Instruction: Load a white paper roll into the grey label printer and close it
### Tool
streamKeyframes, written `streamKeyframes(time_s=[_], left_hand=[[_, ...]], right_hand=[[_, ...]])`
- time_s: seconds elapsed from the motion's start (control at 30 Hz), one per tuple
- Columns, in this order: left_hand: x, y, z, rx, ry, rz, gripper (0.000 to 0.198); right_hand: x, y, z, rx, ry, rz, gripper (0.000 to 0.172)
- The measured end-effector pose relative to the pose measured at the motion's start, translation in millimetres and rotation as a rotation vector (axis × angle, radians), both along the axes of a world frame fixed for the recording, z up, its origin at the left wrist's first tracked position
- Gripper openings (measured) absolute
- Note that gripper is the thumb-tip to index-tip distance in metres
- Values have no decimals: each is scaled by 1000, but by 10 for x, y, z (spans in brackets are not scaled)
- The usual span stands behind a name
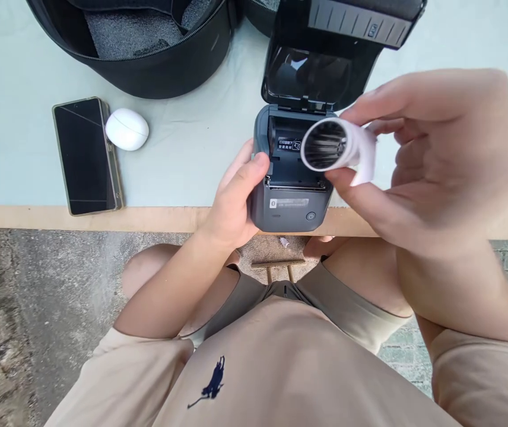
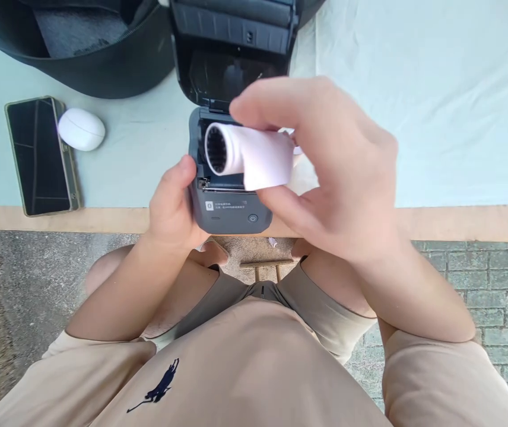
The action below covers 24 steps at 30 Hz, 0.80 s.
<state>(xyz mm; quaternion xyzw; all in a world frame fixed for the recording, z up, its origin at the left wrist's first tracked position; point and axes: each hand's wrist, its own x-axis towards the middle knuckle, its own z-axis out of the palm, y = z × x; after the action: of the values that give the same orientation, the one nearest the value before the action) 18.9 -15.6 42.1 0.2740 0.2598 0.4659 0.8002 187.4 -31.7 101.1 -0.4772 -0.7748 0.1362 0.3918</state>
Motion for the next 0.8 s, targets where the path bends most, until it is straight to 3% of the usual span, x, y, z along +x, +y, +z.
streamKeyframes(time_s=[0.17,0.43,0.53,0.7,0.8], left_hand=[[-11,-11,11,32,21,-19,26],[-24,-28,28,23,84,-64,33],[-26,-16,29,24,89,-74,32],[-16,-9,21,28,52,-68,30],[-10,-7,-3,23,-1,-24,25]], right_hand=[[-71,18,13,14,-285,-85,22],[-70,76,-89,-17,-358,-61,15],[-62,104,-115,35,-376,-10,11],[-80,42,-98,140,-351,-82,9],[-98,-3,-102,151,-279,15,11]])
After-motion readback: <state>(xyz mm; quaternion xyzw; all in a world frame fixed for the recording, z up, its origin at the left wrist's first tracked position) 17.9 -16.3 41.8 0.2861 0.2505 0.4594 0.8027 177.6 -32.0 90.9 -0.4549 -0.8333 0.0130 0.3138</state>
